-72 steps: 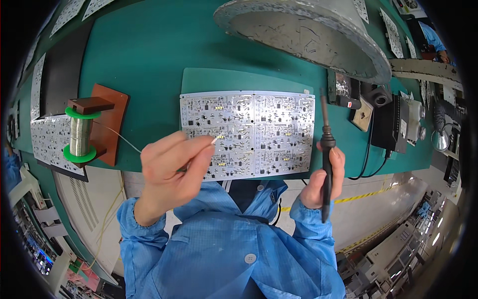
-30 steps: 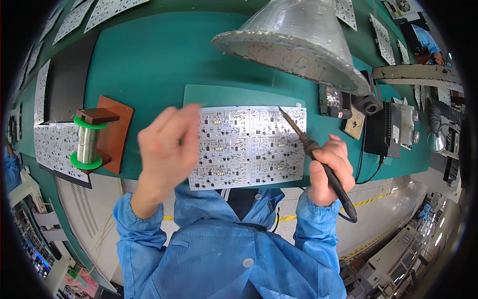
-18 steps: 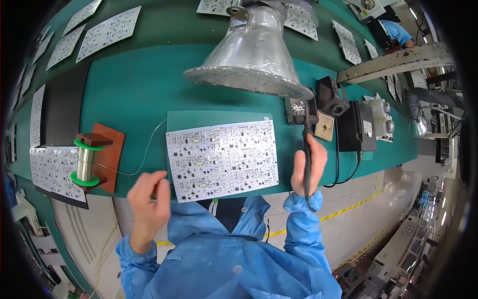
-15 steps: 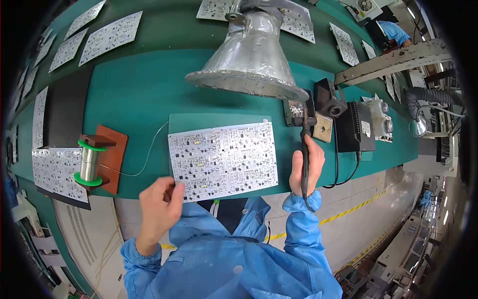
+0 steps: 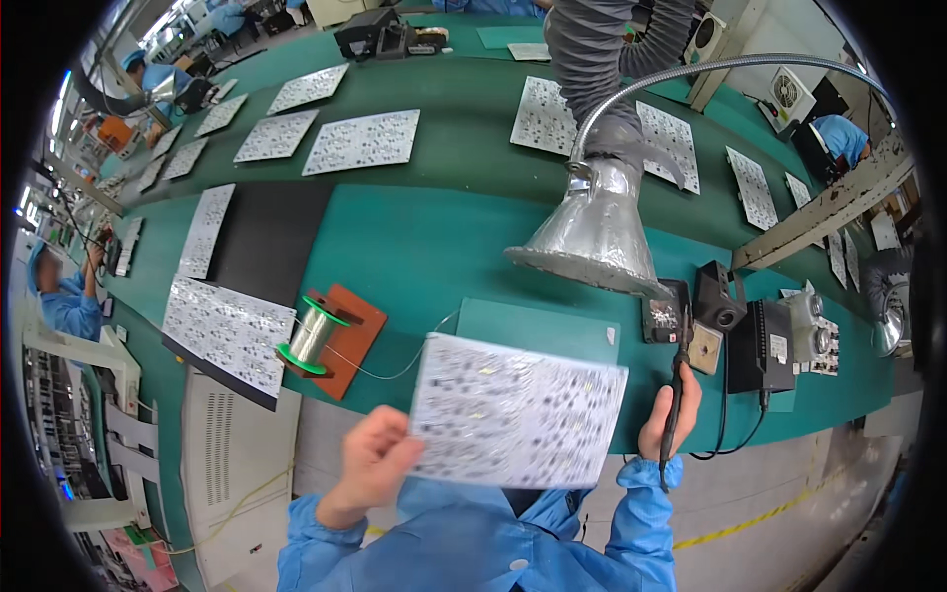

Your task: Soldering electronic components onto a printed circuit board at a manual assembly station.

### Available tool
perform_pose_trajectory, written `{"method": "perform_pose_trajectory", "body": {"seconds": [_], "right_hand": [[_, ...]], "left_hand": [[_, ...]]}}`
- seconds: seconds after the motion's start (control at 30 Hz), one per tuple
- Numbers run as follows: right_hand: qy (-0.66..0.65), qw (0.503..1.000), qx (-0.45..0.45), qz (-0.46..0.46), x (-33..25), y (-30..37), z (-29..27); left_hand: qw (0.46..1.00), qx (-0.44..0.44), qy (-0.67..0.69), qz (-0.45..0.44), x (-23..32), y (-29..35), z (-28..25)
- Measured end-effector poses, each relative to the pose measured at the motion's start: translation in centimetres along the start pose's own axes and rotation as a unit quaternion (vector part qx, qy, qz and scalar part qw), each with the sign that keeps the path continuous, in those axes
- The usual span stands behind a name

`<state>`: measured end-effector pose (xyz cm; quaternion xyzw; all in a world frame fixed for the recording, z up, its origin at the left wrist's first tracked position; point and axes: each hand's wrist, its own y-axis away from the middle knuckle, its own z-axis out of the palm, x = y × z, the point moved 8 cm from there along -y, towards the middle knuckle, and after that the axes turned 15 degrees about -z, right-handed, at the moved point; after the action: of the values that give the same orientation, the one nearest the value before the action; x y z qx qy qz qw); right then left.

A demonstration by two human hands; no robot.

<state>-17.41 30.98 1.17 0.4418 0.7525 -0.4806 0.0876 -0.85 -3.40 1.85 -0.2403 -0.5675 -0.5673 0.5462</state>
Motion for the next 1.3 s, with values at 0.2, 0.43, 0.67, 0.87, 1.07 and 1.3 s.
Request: {"method": "perform_pose_trajectory", "body": {"seconds": [0.2, 0.43, 0.67, 0.87, 1.07, 1.3], "right_hand": [[0.014, 0.997, 0.039, -0.067, -0.9, -0.6, -0.5], [0.041, 0.997, -0.024, -0.062, -0.7, -0.9, 0.0], [0.035, 0.997, -0.003, -0.066, -0.9, -0.6, -0.3], [0.040, 0.997, 0.012, -0.064, -0.9, -0.5, -0.4], [0.025, 0.998, 0.010, -0.056, -0.4, -0.1, -0.3], [0.025, 0.998, 0.002, -0.062, -0.4, -0.1, -0.2]], "left_hand": [[0.991, 0.086, 0.075, 0.074, 7.6, 3.9, -10.2], [0.968, 0.211, -0.015, 0.132, 15.3, -2.4, -17.3], [0.970, 0.222, -0.003, 0.099, 21.0, -21.3, -19.0], [0.961, 0.259, -0.068, 0.072, 23.4, -31.7, -15.0], [0.970, 0.224, -0.095, -0.013, 22.6, -34.0, -13.3], [0.979, 0.158, -0.110, -0.068, 20.4, -34.4, -12.6]]}}
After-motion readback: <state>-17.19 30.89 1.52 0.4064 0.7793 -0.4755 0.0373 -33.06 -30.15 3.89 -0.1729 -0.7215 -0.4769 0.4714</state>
